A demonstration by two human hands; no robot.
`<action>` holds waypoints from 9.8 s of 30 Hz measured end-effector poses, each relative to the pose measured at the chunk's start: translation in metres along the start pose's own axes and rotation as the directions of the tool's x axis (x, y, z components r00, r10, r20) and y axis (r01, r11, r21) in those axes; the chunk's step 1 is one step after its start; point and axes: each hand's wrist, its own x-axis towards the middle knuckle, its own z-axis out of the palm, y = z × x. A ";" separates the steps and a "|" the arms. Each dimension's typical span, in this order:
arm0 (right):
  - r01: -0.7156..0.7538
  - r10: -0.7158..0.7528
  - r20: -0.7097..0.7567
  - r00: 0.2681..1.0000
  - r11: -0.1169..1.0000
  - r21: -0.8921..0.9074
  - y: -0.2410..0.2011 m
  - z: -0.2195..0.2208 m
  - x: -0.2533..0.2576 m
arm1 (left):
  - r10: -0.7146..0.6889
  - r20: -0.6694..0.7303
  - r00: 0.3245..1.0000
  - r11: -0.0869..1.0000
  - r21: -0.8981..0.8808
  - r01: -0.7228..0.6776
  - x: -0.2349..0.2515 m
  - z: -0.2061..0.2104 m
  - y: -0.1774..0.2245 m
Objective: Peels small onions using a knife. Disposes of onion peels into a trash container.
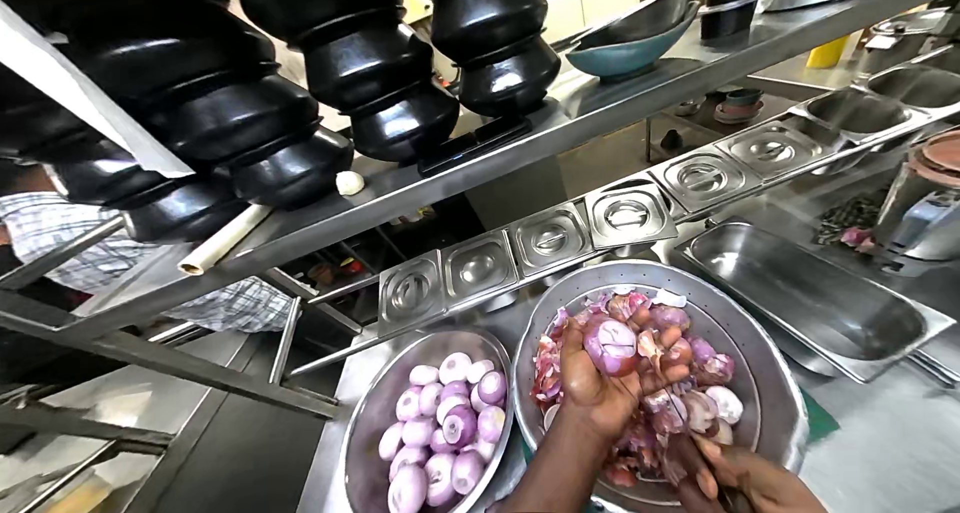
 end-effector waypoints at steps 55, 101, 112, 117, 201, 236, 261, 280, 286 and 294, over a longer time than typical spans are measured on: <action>-0.094 -0.683 0.215 0.698 -0.385 -0.918 -0.019 0.038 -0.004 | 0.407 0.228 0.884 0.792 0.394 -0.466 -0.023 0.006 -0.025; -0.164 -0.678 0.487 0.551 -0.660 -0.733 -0.066 0.016 -0.004 | 0.001 0.008 1.000 0.893 0.450 -0.005 -0.033 0.014 -0.009; -0.095 -0.485 0.432 0.760 -0.741 -0.665 -0.005 0.013 0.007 | 0.288 -0.077 0.955 0.932 0.254 -0.260 -0.003 0.009 -0.021; -0.078 -0.456 0.397 0.796 -0.729 -0.681 -0.002 0.019 0.004 | 0.188 -0.116 0.975 0.982 0.038 -0.185 -0.005 0.017 -0.017; 0.006 -0.680 0.410 0.608 -0.512 -0.859 -0.062 0.033 0.031 | 0.214 0.446 0.869 0.939 0.150 -0.308 -0.037 0.014 -0.016; -0.022 -0.721 0.329 0.609 -0.430 -0.902 -0.090 -0.007 0.020 | 0.037 0.055 0.998 0.919 0.391 -0.056 -0.025 -0.005 -0.017; -0.021 -0.590 0.506 0.629 -0.664 -0.748 -0.093 0.023 0.028 | 0.269 0.468 0.842 0.716 0.487 -0.500 -0.023 0.010 0.000; -0.128 -0.483 0.681 0.550 -0.855 -0.503 -0.050 0.029 0.032 | 0.520 0.046 0.853 0.694 0.560 -0.453 -0.021 0.026 -0.014; -0.069 -0.505 0.612 0.609 -0.802 -0.593 -0.043 0.018 0.030 | 0.404 -0.102 0.909 0.846 0.419 -0.328 -0.012 0.016 -0.016; -0.085 -0.683 0.502 0.530 -0.632 -0.770 -0.082 0.011 0.025 | 0.275 -0.087 0.958 0.927 0.287 -0.241 -0.010 0.015 -0.009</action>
